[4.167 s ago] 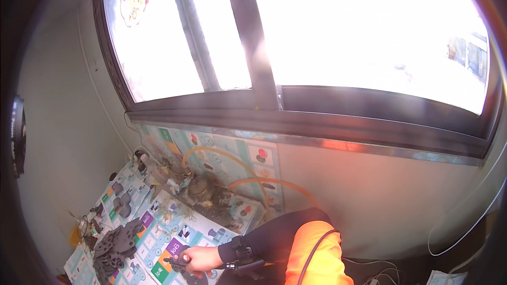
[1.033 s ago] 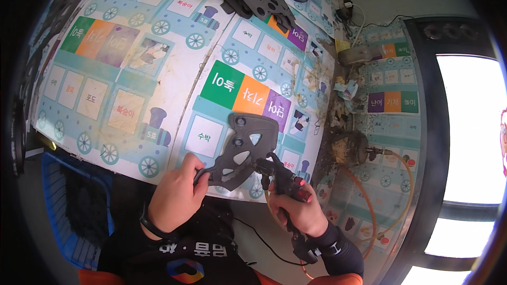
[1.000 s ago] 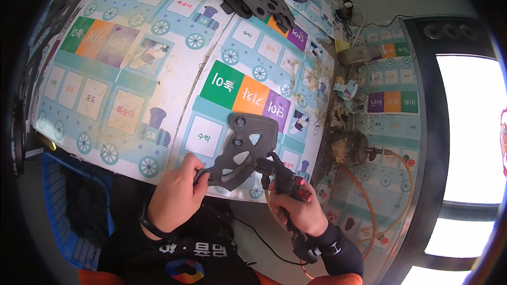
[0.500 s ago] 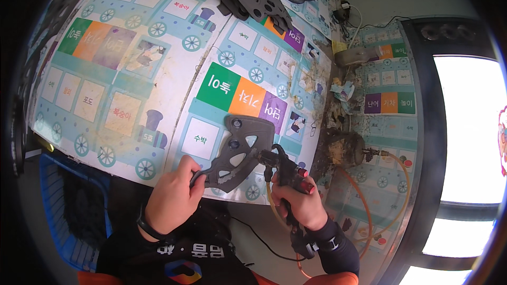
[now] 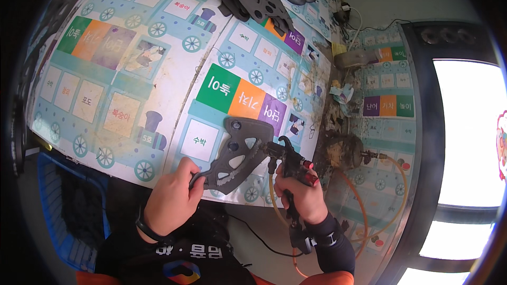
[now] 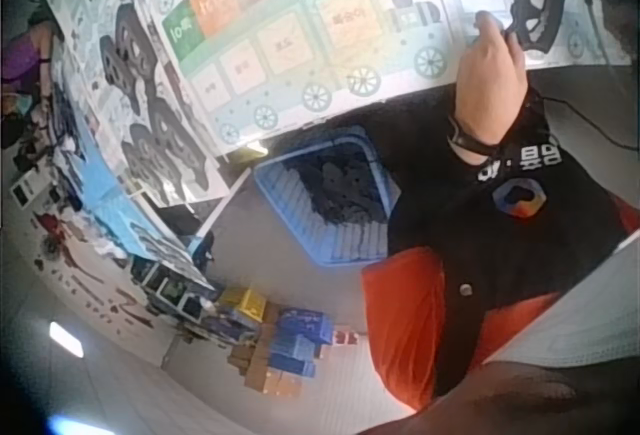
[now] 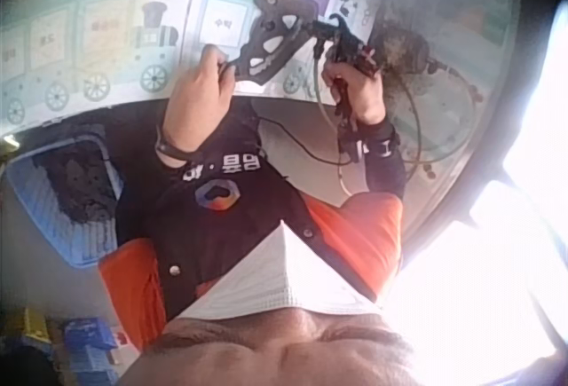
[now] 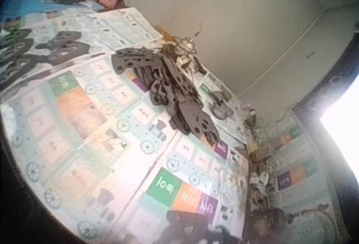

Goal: Applying adhesive to the edges of gray shoe components using a specialized glue gun.

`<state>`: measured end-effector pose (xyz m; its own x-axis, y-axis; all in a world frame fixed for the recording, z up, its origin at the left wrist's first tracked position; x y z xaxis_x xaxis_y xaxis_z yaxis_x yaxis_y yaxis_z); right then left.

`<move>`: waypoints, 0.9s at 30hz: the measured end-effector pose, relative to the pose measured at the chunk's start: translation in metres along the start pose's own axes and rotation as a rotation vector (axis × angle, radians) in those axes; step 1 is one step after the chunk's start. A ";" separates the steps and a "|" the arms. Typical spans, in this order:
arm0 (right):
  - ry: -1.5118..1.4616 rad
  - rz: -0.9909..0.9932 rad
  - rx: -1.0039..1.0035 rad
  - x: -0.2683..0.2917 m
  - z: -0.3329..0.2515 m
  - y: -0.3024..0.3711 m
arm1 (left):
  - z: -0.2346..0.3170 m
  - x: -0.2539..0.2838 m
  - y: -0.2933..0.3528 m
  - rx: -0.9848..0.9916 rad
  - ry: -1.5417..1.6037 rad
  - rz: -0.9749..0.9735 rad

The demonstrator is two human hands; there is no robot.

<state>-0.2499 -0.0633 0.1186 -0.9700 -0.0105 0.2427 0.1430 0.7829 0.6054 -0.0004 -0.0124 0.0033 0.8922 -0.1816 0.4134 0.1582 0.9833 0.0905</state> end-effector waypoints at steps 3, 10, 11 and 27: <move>0.017 0.009 0.027 -0.001 -0.001 -0.003 | 0.000 0.000 0.000 0.001 0.007 0.006; 0.023 0.011 0.035 -0.006 -0.004 -0.008 | -0.001 0.000 0.000 0.018 0.004 -0.006; 0.027 0.001 0.039 -0.007 -0.004 -0.008 | -0.001 0.000 0.000 0.019 0.013 -0.006; 0.025 -0.074 0.024 -0.022 -0.008 -0.007 | -0.003 0.000 0.001 0.026 0.021 -0.031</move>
<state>-0.2278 -0.0735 0.1150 -0.9725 -0.0839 0.2172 0.0665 0.7939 0.6044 0.0007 -0.0117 0.0010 0.8959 -0.2116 0.3905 0.1755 0.9763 0.1263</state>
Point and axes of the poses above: each hand's wrist, its own y-axis away from the middle knuckle, its own x-axis out of the back of the hand, z = x × y, the point moved 1 cm from there along -y, towards the middle knuckle, and after that the axes turned 8 degrees about -y, right-handed, at the moved point
